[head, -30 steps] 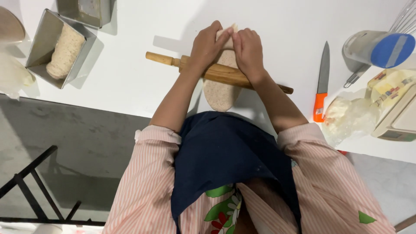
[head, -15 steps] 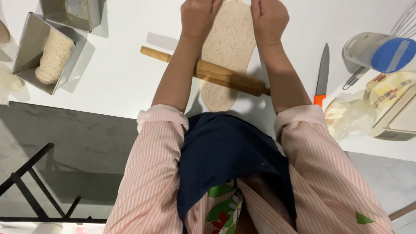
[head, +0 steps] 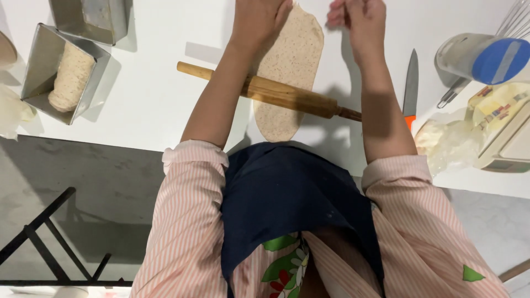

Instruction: Rolling out pieces of dough with a rolling pin and placing them into metal loaf pans.

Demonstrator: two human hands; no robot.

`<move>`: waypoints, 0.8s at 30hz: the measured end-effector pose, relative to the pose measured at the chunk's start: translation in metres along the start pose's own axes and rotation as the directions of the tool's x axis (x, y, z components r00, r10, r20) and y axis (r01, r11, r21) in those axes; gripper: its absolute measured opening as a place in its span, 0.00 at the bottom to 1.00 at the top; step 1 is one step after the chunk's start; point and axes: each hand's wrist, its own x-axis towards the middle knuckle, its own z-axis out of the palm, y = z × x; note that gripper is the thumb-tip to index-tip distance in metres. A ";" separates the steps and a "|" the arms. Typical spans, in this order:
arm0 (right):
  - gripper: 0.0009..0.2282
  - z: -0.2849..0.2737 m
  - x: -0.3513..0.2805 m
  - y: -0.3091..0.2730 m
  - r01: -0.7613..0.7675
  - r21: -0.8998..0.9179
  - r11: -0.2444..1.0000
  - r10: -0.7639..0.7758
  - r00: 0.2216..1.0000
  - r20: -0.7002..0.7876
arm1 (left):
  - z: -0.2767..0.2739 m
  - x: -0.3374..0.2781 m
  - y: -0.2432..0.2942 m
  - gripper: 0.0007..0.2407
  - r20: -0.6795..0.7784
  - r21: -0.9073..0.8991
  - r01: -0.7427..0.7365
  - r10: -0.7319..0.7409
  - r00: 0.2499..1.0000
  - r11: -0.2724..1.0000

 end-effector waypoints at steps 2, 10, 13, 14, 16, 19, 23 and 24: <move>0.09 0.009 -0.018 -0.012 -0.152 0.156 0.976 0.148 0.988 0.036 | -0.001 -0.005 0.000 0.08 -0.002 0.067 -0.046 0.047 0.999 0.997; 0.09 0.009 -0.055 0.029 0.047 -0.182 0.982 -0.039 0.998 0.044 | -0.002 -0.026 -0.010 0.07 0.053 0.100 -0.038 0.032 0.998 0.994; 0.05 -0.012 -0.104 0.019 0.055 -0.272 0.961 -0.015 0.989 0.148 | -0.011 -0.045 -0.015 0.15 -0.110 0.104 -0.089 0.100 0.989 0.991; 0.05 -0.013 -0.125 0.003 0.058 -0.272 0.961 -0.017 0.989 0.150 | -0.021 -0.063 -0.019 0.15 -0.112 0.106 -0.089 0.100 0.989 0.990; 0.07 -0.017 -0.166 -0.027 0.109 -0.742 0.661 -0.002 0.989 0.145 | -0.039 -0.100 -0.028 0.13 -0.001 0.128 0.076 -0.076 0.997 0.989; 0.10 -0.034 -0.201 0.023 0.171 -0.886 0.431 -0.068 0.985 0.157 | -0.059 -0.151 -0.028 0.13 0.155 0.291 0.115 -0.165 0.974 0.950; 0.14 -0.050 -0.211 0.059 0.139 -0.911 0.387 -0.125 0.987 0.098 | -0.062 -0.185 -0.021 0.14 0.232 0.399 0.147 -0.255 0.939 0.905; 0.16 -0.054 -0.209 0.061 0.149 -0.913 0.379 -0.200 0.977 0.077 | -0.065 -0.191 -0.020 0.12 0.140 0.389 0.088 -0.153 0.978 0.917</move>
